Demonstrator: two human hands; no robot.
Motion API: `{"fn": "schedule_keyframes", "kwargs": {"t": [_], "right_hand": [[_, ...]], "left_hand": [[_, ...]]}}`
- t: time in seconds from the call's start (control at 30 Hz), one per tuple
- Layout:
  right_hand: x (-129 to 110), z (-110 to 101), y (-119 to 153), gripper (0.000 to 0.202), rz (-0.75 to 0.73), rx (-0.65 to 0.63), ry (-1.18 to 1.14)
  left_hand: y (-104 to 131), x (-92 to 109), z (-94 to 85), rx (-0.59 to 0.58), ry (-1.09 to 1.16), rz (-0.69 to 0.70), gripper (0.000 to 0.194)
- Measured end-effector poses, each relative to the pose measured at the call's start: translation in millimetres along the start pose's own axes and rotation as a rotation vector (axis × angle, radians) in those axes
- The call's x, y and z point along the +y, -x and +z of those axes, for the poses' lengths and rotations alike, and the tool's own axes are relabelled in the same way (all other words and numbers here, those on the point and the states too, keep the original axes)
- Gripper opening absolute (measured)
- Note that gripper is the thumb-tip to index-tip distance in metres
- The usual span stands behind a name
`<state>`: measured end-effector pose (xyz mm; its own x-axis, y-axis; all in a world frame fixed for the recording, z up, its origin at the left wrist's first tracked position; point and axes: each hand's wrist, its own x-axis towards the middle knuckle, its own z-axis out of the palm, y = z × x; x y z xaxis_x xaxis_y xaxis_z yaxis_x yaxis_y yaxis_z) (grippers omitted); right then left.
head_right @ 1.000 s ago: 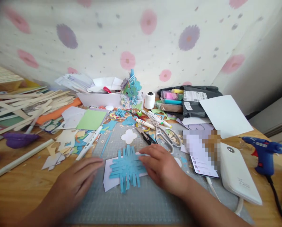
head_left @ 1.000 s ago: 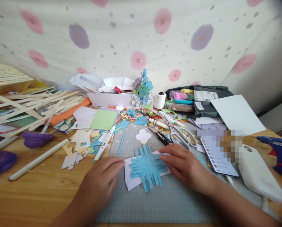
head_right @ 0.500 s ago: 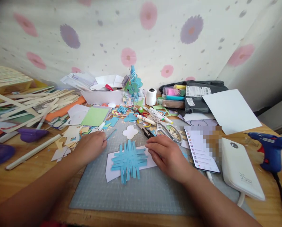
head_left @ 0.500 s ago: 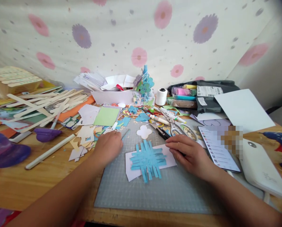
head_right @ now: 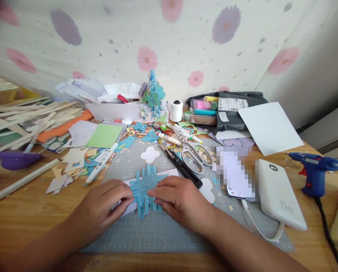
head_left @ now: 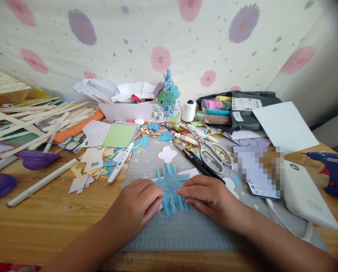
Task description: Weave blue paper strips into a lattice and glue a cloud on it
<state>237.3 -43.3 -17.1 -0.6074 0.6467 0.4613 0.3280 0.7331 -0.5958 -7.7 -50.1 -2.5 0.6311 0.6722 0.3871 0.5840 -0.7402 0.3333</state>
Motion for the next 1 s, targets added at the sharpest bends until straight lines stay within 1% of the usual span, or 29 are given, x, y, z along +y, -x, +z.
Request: {"fn": "schedule_keyframes", "kwargs": {"t": [0.1, 0.2, 0.27, 0.43, 0.5, 0.67, 0.73, 0.83, 0.93, 1.0], "right_hand": [[0.0, -0.7, -1.6, 0.023, 0.036, -0.035, -0.058], [-1.2, -1.7, -3.5, 0.019, 0.049, -0.061, -0.04], [-1.7, -0.5, -3.7, 0.021, 0.041, -0.104, -0.01], [-3.0, 5.9, -0.8, 0.024, -0.007, -0.273, 0.218], [-3.9, 7.4, -0.2, 0.025, -0.019, -0.31, 0.271], [-7.1, 7.9, -2.1, 0.017, -0.007, -0.255, 0.297], [-10.6, 7.5, -2.6, 0.017, -0.062, -0.237, 0.342], [-20.2, 6.4, -1.0, 0.019, -0.131, -0.244, 0.418], [-33.2, 6.3, 4.1, 0.018, -0.085, -0.275, 0.412], [-41.3, 9.0, 8.8, 0.02, -0.048, -0.266, 0.403]], "left_hand": [[4.4, -1.7, 3.6, 0.002, 0.128, -0.044, 0.011], [9.4, -3.1, 7.0, -0.002, 0.227, -0.074, 0.012], [11.8, -4.0, 9.2, 0.002, 0.272, -0.09, 0.012], [13.3, -6.5, 11.6, -0.023, 0.298, -0.126, 0.012], [13.7, -7.4, 10.6, -0.043, 0.303, -0.129, 0.013], [16.3, -10.8, 6.2, -0.082, 0.427, -0.172, 0.014], [16.2, -12.7, 4.3, -0.101, 0.473, -0.209, 0.014], [12.9, -15.0, 0.8, -0.175, 0.499, -0.281, 0.013], [7.7, -15.8, -3.2, -0.241, 0.534, -0.364, 0.013], [3.8, -15.4, -5.4, -0.273, 0.565, -0.403, 0.013]]}}
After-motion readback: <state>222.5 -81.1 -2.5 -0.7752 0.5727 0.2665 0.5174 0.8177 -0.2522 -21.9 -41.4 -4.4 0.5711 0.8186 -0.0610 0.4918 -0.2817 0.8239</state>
